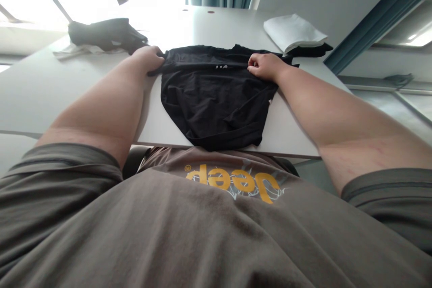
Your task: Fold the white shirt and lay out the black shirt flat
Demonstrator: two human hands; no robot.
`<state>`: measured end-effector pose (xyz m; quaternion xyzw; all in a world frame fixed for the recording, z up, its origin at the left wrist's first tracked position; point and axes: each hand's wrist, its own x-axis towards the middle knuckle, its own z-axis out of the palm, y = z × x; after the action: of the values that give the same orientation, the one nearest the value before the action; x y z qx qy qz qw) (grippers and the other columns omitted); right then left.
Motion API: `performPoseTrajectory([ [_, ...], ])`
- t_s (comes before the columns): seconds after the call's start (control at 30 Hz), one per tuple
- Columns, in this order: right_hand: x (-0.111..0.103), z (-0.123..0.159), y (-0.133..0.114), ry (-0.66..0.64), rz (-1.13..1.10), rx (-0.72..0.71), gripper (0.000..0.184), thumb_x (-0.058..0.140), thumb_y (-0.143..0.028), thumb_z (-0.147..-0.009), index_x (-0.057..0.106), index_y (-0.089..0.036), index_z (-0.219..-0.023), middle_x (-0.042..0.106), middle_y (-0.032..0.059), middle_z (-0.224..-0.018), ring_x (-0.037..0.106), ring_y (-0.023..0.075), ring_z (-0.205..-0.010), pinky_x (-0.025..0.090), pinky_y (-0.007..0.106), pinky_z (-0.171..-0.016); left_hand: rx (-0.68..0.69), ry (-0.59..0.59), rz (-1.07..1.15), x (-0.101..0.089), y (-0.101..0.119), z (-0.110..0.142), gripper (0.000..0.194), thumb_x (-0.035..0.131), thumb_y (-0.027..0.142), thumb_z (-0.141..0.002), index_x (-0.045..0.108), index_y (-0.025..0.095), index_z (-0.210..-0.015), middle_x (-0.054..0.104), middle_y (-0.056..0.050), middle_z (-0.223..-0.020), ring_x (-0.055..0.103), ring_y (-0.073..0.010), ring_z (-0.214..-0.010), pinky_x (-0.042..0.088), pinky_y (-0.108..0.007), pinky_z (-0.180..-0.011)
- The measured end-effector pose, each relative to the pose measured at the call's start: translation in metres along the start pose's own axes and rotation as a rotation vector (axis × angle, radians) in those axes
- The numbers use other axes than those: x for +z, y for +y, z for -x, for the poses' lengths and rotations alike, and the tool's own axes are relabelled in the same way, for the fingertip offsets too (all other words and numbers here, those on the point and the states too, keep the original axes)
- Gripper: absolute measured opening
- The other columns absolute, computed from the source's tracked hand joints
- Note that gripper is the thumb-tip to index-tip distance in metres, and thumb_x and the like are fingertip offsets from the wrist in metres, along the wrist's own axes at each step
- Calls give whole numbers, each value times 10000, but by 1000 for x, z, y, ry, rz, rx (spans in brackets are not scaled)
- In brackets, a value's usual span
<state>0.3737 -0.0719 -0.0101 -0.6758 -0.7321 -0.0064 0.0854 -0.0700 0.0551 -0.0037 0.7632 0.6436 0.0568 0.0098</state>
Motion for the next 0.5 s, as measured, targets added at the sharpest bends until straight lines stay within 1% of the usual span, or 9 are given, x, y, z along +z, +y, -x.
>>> performPoseTrajectory([
  [0.1,1,-1,1,-16,38,-3,318,614,-434,-1105,759,-232,-1303,820,140,-1325,706,364,-1199,514,462,-1044,-4,0,-9,0,0,0,614,658,436,-1076,717,172,-1627,723,-114,-1566,655,-341,-1378,536,-442,-1182],
  [0.13,0,-1,1,-17,48,-3,304,614,-414,-1107,757,-224,-1298,817,139,-1333,707,355,-1193,511,450,-1040,-4,-1,-11,0,0,0,611,655,426,-1075,719,174,-1627,726,-115,-1562,659,-345,-1378,541,-445,-1180],
  [0.23,0,0,0,-16,49,0,271,616,-367,-1097,760,-244,-1291,815,127,-1344,712,353,-1183,504,452,-1034,-2,1,-10,-1,1,2,614,656,404,-1068,716,178,-1636,719,-119,-1577,669,-355,-1375,546,-460,-1184],
  [0.33,-1,1,-2,-23,21,8,263,620,-331,-1090,759,-231,-1290,808,145,-1376,703,360,-1196,475,470,-1066,-3,1,-8,-2,2,3,611,663,410,-1072,715,177,-1635,717,-115,-1583,667,-352,-1381,547,-456,-1190],
  [0.4,-2,2,-2,-26,2,10,254,623,-330,-1092,754,-226,-1284,801,151,-1398,694,360,-1208,462,475,-1079,-8,-2,-10,-3,2,3,601,662,415,-1081,717,180,-1631,724,-111,-1574,670,-348,-1383,554,-450,-1184],
  [0.5,-2,3,-2,-24,-23,15,236,637,-396,-1098,742,-258,-1257,800,132,-1396,677,363,-1221,457,485,-1085,-3,-12,-12,-3,3,4,600,661,420,-1084,722,166,-1625,717,-135,-1584,681,-367,-1381,565,-460,-1160],
])
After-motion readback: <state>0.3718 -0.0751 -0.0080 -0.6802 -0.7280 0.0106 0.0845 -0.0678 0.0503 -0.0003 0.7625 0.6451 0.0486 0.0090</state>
